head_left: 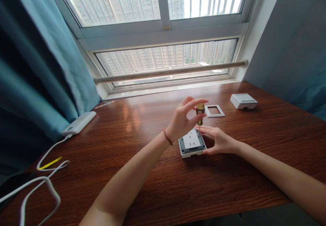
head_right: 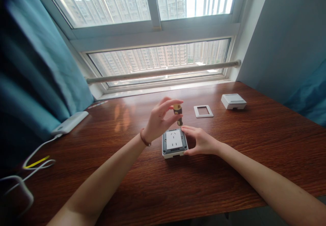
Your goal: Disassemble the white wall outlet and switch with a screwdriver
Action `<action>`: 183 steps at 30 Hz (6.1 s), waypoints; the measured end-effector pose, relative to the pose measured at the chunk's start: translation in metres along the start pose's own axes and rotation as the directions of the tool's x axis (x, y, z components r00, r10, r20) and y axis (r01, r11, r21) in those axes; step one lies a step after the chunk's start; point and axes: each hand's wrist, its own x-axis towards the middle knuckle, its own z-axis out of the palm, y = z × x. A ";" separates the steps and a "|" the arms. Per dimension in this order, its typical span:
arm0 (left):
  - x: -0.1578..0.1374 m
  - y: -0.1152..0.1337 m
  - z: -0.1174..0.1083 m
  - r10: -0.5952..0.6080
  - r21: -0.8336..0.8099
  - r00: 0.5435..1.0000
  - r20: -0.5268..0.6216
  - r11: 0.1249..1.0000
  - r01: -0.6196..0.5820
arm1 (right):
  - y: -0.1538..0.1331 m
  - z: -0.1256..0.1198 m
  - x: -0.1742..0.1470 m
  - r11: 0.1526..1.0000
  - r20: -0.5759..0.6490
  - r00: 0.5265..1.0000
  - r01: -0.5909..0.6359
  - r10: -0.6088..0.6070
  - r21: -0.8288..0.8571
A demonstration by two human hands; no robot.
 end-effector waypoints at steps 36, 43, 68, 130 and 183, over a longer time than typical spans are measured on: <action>-0.002 0.003 0.006 -0.006 -0.090 0.993 0.115 0.996 0.016 | -0.003 -0.002 0.002 1.000 0.010 1.000 0.013 -0.013 0.028; -0.001 0.000 0.005 -0.021 0.019 0.999 -0.030 1.000 0.022 | 0.000 0.000 0.001 1.000 0.016 1.000 -0.018 0.018 -0.007; -0.004 -0.004 0.008 -0.083 -0.337 0.991 0.105 0.934 0.114 | 0.002 0.000 0.000 1.000 0.003 1.000 -0.001 0.001 0.020; -0.001 0.006 0.002 -0.052 -0.007 0.989 0.137 0.999 0.054 | 0.000 0.000 0.000 1.000 0.007 1.000 -0.015 0.015 -0.015; 0.000 0.001 0.000 0.005 -0.257 0.960 0.281 0.964 0.070 | -0.001 -0.002 0.002 1.000 0.024 1.000 -0.005 0.005 0.022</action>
